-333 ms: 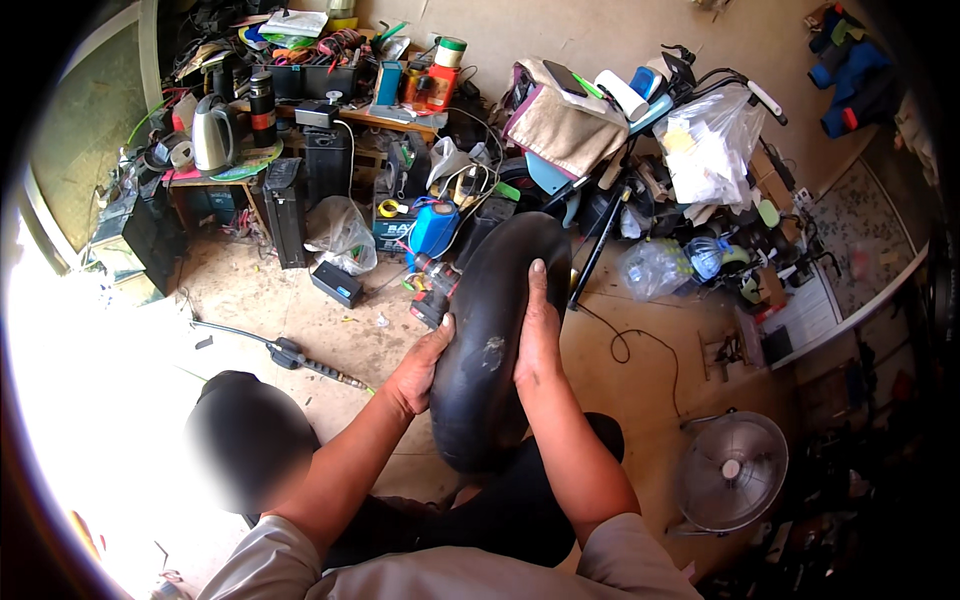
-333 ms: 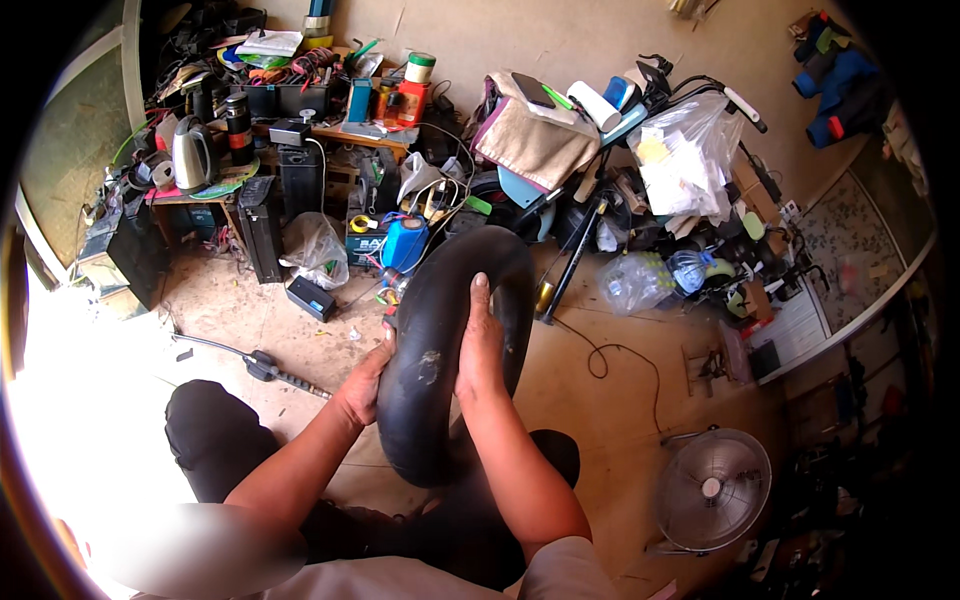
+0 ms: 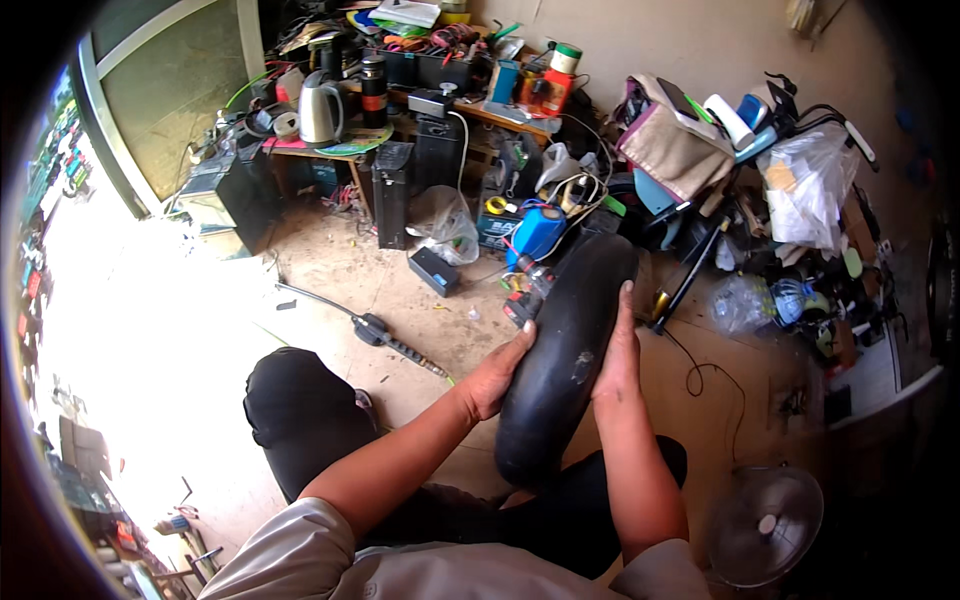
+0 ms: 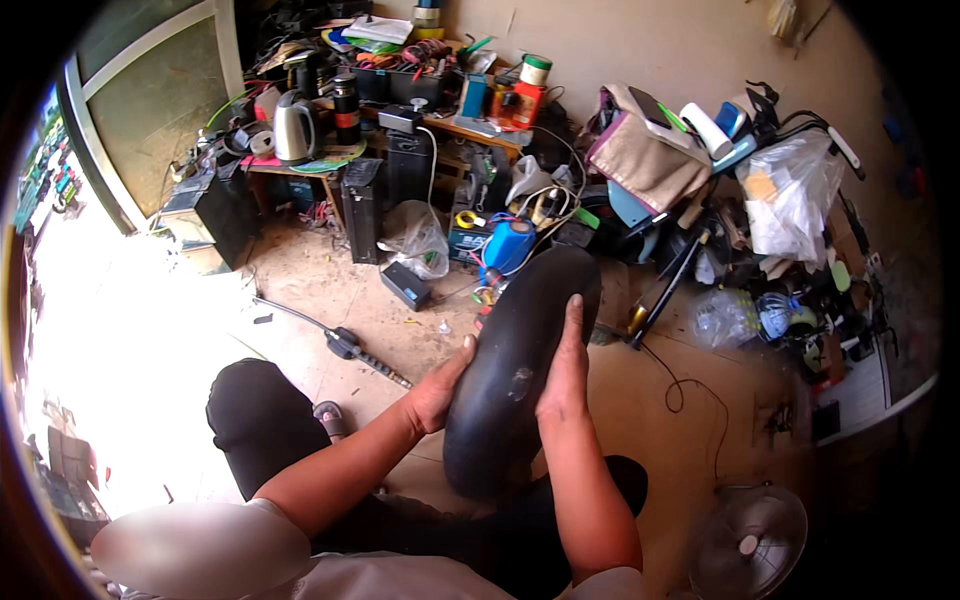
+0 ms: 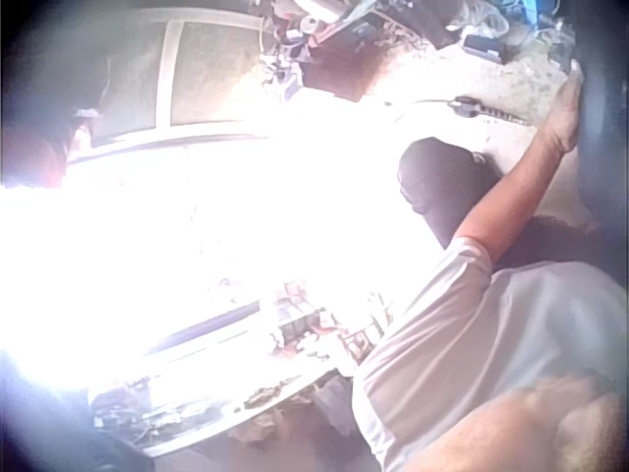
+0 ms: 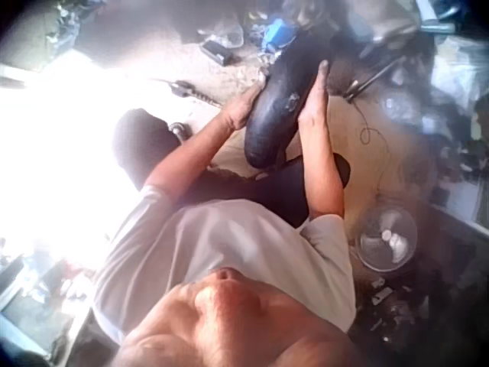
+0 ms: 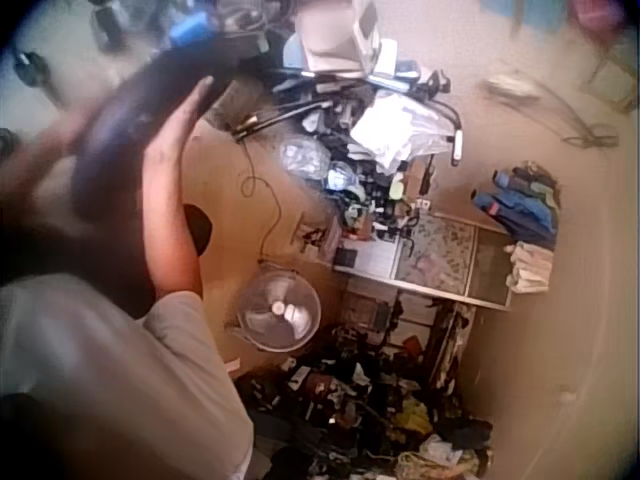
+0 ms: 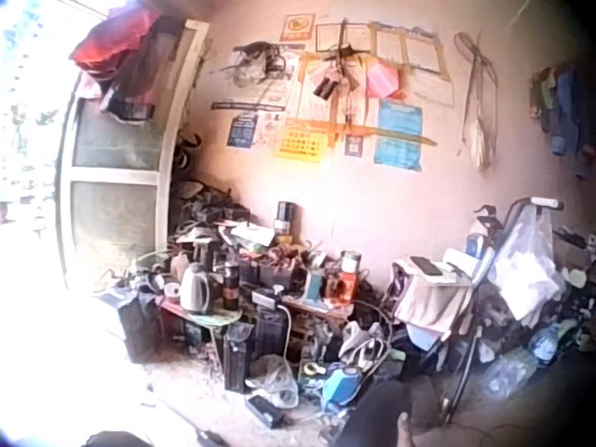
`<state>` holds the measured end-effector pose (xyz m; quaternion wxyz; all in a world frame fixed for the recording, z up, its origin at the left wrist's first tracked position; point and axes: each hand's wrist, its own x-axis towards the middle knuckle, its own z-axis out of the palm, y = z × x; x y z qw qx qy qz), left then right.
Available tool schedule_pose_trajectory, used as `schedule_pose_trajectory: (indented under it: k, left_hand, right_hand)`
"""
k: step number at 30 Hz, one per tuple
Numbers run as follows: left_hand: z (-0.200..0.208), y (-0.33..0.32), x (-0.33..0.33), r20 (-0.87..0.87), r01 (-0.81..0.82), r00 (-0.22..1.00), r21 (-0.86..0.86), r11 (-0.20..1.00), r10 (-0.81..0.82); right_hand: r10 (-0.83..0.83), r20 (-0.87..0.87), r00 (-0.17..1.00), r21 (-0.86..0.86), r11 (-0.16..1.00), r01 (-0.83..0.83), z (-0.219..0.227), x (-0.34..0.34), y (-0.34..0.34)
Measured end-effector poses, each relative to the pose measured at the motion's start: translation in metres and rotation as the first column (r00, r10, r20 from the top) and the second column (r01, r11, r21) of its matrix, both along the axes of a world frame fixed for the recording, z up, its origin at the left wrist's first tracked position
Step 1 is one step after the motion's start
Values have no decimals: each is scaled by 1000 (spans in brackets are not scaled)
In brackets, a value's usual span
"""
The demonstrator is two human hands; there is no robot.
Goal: The person rubs the surface of a black tire tube using a yellow sanding tool and then applies a patch using a different tool.
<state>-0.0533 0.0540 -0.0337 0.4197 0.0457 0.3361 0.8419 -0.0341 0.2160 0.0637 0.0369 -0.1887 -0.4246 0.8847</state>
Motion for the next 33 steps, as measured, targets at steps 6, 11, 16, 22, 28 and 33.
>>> schedule_pose_trajectory:
  k: [6, 11, 16, 22, 28, 33]
  left_hand:
    - [-10, -48, 11, -16, -41, 999, -174, 984, 39]
    - [-14, -86, 14, 29, -133, 990, -96, 987, 136]
    - [6, -112, 22, 25, -132, 991, -7, 991, 132]
    - [78, -134, 34, -239, -221, 951, -71, 973, 198]
    - [142, -207, 57, -402, -482, 803, -3, 876, 441]
    - [138, -311, 58, -567, -562, 635, 126, 817, 525]
  right_hand:
    - [105, 11, 994, -102, 989, -104, -57, -19, -9]
    - [90, 87, 992, 31, 995, -93, -38, -16, -53]
    - [122, 132, 984, 99, 986, -135, 3, -2, -88]
    - [61, 35, 998, 249, 966, -68, 51, 11, -110]
    - [232, -93, 968, 427, 888, -171, 77, -3, -120]
    - [285, -12, 958, 651, 730, -209, 10, -53, -120]
